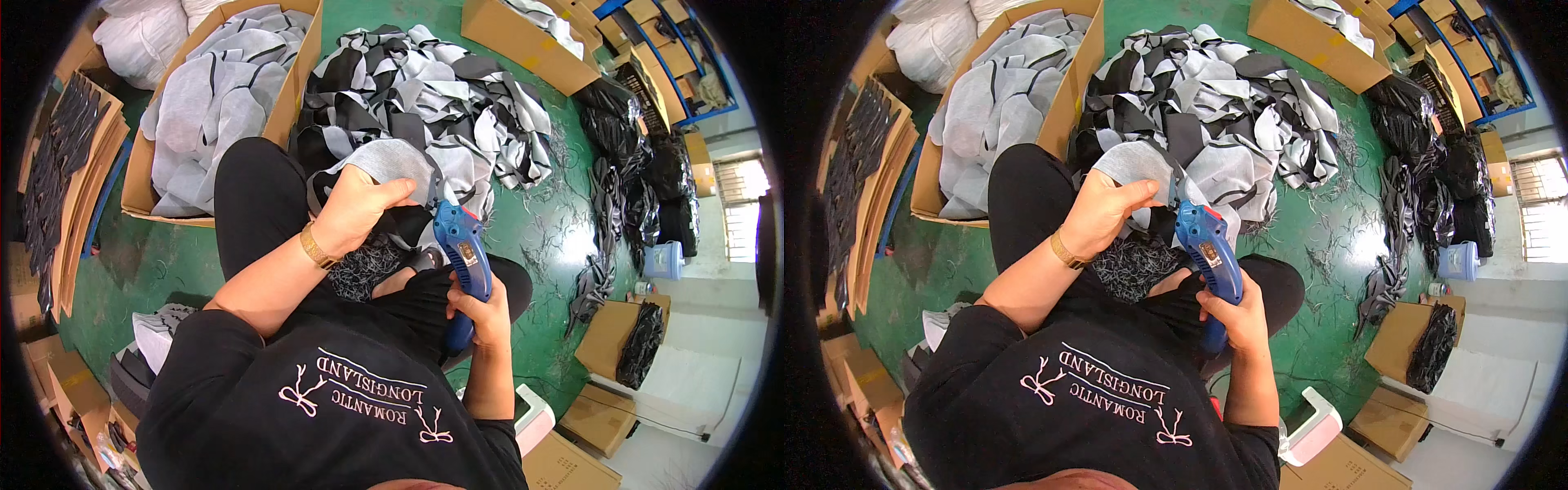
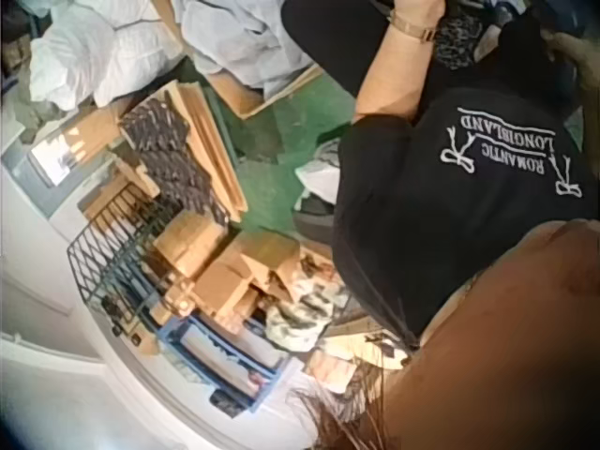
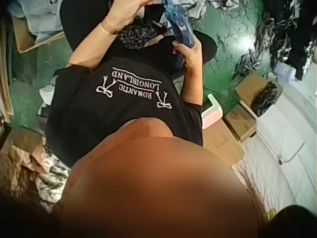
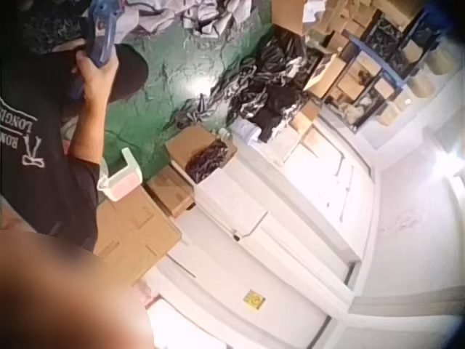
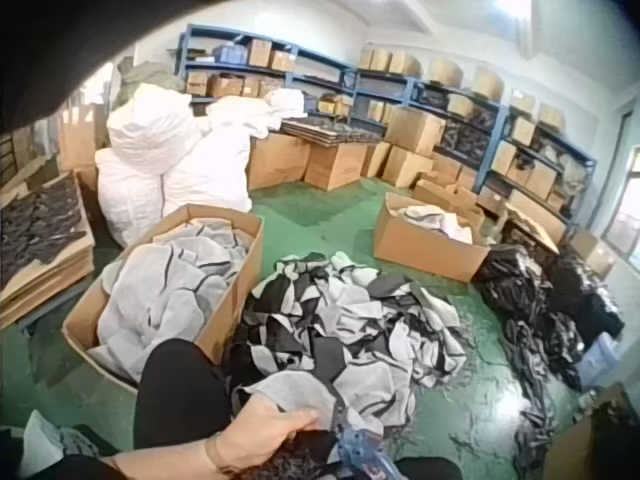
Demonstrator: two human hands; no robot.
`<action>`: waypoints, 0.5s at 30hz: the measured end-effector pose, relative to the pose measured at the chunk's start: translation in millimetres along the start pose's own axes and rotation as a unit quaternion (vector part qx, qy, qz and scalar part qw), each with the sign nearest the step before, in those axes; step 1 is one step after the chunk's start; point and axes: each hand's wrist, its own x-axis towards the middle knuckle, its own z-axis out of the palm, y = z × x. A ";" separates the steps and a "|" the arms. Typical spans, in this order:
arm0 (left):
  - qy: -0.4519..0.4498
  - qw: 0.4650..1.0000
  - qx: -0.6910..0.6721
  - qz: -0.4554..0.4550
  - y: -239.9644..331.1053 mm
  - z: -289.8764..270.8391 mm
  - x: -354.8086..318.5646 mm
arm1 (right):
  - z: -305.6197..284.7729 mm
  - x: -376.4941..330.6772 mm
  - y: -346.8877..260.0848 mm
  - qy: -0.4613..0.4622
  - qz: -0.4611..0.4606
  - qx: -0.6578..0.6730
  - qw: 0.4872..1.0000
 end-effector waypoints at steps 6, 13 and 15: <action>-0.037 0.992 0.121 -0.003 18.7 -0.5 -1.6 | -8.5 -4.1 -16.1 -0.002 -0.006 -0.063 0.998; -0.105 0.966 0.237 0.010 42.0 5.1 -2.1 | -24.8 -9.9 -39.4 -0.016 0.006 -0.157 0.987; -0.136 0.941 0.305 -0.044 45.5 5.3 -2.4 | -27.3 -10.4 -43.0 -0.020 0.012 -0.164 0.986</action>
